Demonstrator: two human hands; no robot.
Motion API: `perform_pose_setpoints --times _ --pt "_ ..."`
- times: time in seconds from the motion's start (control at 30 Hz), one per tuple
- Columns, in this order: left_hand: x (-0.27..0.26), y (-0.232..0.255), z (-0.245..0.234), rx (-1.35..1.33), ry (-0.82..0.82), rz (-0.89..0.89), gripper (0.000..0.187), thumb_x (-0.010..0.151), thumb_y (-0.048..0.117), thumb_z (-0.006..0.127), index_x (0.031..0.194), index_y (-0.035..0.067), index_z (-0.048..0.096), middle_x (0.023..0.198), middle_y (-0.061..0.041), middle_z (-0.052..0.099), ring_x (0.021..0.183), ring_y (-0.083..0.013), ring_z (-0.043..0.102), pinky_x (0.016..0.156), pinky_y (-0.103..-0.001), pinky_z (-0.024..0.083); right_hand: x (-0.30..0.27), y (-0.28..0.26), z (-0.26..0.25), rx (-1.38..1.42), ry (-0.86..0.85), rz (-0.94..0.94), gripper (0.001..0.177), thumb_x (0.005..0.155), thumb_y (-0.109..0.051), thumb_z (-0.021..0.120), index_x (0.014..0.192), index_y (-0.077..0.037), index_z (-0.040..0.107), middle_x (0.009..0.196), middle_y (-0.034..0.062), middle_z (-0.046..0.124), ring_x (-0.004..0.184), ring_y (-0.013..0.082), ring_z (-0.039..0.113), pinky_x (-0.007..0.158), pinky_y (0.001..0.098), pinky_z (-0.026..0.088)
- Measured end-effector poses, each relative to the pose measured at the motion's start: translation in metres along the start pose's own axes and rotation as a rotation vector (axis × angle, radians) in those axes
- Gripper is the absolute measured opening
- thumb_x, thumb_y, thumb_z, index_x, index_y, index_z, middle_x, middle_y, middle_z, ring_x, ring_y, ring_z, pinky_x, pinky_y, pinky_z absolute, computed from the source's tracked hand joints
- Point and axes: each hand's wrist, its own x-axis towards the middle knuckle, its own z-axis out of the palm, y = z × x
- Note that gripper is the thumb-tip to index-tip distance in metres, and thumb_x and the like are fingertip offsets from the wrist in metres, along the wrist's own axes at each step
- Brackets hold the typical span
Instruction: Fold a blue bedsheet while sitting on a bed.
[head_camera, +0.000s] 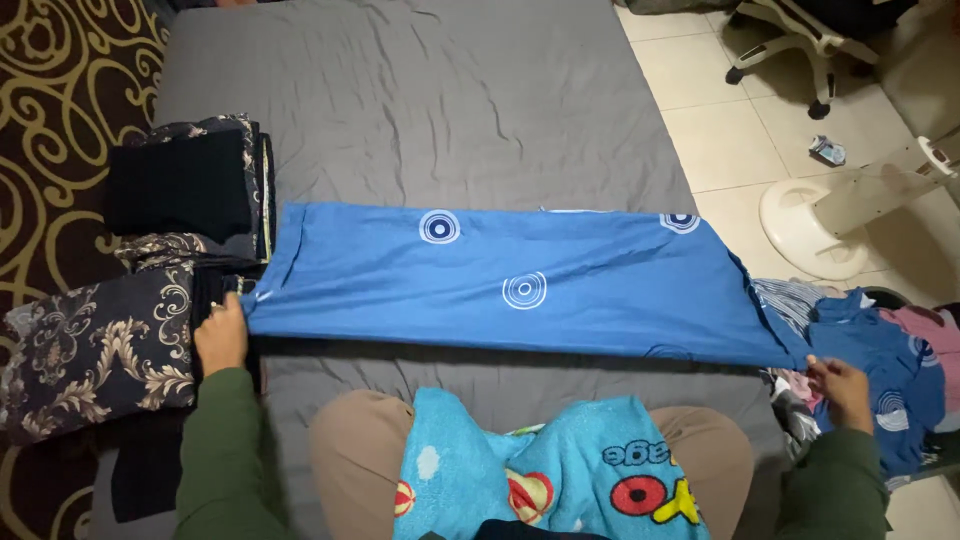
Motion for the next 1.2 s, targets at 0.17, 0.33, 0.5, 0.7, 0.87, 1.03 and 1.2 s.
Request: perform_pose_setpoints --times 0.17,0.33,0.5,0.7,0.87,1.03,1.2 --pt "-0.02 0.005 0.021 -0.145 -0.159 -0.177 0.024 0.093 0.013 0.064 0.116 0.006 0.064 0.096 -0.023 0.074 0.089 -0.0426 0.074 0.073 -0.052 0.06 -0.009 0.01 0.009 -0.026 -0.036 0.078 0.038 0.103 -0.029 0.077 0.1 0.007 0.067 0.088 0.0087 0.067 0.071 0.0162 0.059 0.059 0.0295 0.045" --pt "-0.03 0.019 0.024 -0.481 -0.296 -0.487 0.031 0.101 0.031 0.066 0.116 0.005 0.064 0.106 -0.028 0.073 0.1 -0.0486 0.071 0.084 -0.057 0.057 -0.067 -0.049 0.041 0.012 -0.016 0.271 0.045 0.099 -0.039 0.072 0.124 -0.004 0.061 0.092 0.0093 0.072 0.083 0.0229 0.071 0.062 0.036 0.052" --pt "-0.037 0.03 0.027 -0.446 -0.322 -0.5 0.047 0.09 0.04 0.074 0.123 0.008 0.062 0.114 -0.029 0.07 0.107 -0.0518 0.066 0.086 -0.061 0.053 -0.075 -0.055 0.062 0.008 0.058 0.303 0.043 0.096 -0.037 0.075 0.124 -0.01 0.056 0.095 0.004 0.067 0.085 0.0274 0.071 0.065 0.04 0.054" --pt "-0.025 0.023 0.016 -0.377 -0.298 -0.361 0.035 0.102 0.034 0.058 0.128 0.01 0.059 0.103 -0.03 0.072 0.095 -0.0518 0.069 0.077 -0.063 0.053 -0.029 -0.025 0.026 0.018 0.057 0.227 0.033 0.099 -0.031 0.074 0.109 -0.007 0.055 0.089 0.0061 0.065 0.078 0.0205 0.071 0.052 0.0381 0.04" --pt "-0.007 0.014 -0.041 -0.246 -0.024 -0.264 0.028 0.114 0.037 0.051 0.121 0.012 0.061 0.086 -0.024 0.072 0.079 -0.0483 0.071 0.067 -0.06 0.054 0.002 -0.005 -0.015 0.136 0.019 -0.136 0.039 0.107 -0.016 0.077 0.085 -0.006 0.046 0.083 0.0014 0.053 0.069 0.0112 0.049 0.056 0.0288 0.037" --pt "-0.014 -0.019 -0.014 -0.034 -0.076 -0.127 0.02 0.111 0.03 0.054 0.115 0.015 0.066 0.084 -0.018 0.075 0.075 -0.0397 0.074 0.065 -0.053 0.056 -0.026 -0.003 -0.034 0.126 0.018 -0.295 0.02 0.105 -0.014 0.073 0.093 -0.006 0.059 0.09 0.0011 0.062 0.08 0.0087 0.06 0.064 0.0242 0.049" --pt "-0.028 -0.018 0.01 0.093 -0.121 -0.036 0.016 0.097 0.018 0.061 0.108 0.015 0.072 0.087 -0.014 0.077 0.077 -0.0334 0.077 0.067 -0.046 0.058 -0.051 0.024 -0.044 0.106 -0.016 -0.194 0.016 0.106 -0.018 0.069 0.098 -0.004 0.067 0.093 0.0085 0.068 0.075 0.0137 0.061 0.063 0.0287 0.051"
